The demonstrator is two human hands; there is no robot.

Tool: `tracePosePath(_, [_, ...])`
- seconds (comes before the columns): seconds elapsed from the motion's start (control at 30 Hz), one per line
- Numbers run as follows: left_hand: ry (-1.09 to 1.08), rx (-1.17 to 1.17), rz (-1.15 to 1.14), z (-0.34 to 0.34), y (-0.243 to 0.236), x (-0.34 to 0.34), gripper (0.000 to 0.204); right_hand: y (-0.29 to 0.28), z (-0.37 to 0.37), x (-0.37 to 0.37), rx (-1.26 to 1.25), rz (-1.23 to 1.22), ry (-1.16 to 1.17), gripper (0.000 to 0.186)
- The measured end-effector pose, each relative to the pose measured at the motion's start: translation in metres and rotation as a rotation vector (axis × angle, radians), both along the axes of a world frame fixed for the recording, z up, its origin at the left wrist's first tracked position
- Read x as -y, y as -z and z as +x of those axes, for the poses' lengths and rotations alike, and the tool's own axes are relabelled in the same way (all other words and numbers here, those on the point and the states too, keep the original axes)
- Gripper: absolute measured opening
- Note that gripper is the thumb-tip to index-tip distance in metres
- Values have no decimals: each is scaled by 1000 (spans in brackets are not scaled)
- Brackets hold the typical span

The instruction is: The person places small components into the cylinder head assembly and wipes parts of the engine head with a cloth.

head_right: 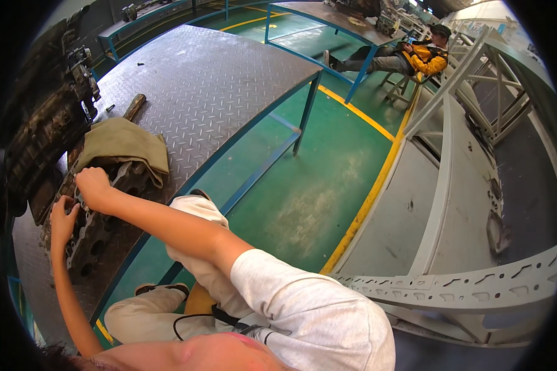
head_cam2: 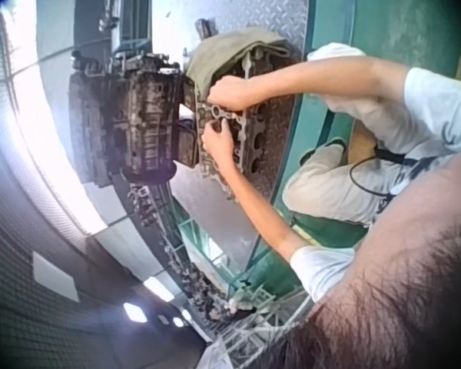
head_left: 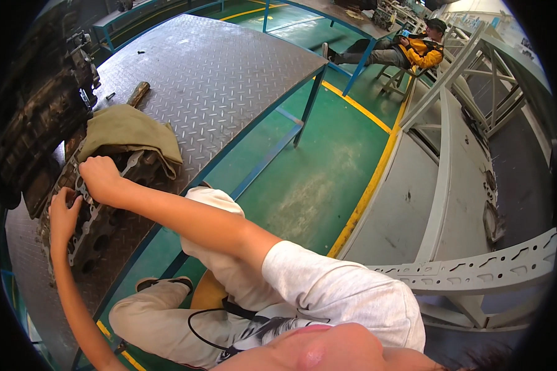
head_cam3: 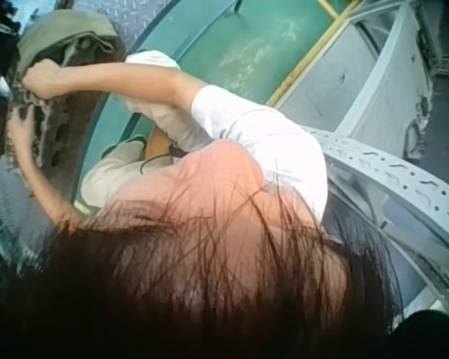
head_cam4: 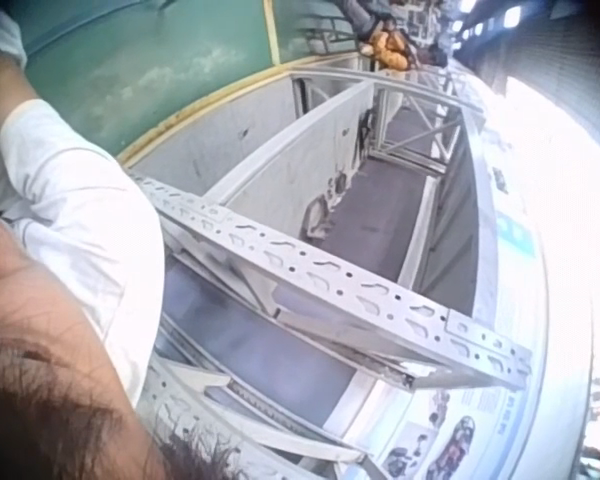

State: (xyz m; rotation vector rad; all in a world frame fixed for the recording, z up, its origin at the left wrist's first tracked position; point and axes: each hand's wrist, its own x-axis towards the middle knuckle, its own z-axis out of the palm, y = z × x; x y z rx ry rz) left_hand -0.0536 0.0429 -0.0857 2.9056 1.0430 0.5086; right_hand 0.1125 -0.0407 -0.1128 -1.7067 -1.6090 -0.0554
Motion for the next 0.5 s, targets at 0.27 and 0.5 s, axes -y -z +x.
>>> tracePosePath(0.27, [-62, 41, -104, -1, 6, -2, 26, 6, -14, -14, -25, 146, 94, 16])
tracePosePath(0.5, [81, 323, -243, 3, 1, 3, 19, 5, -12, -16, 72, 77, 17, 9])
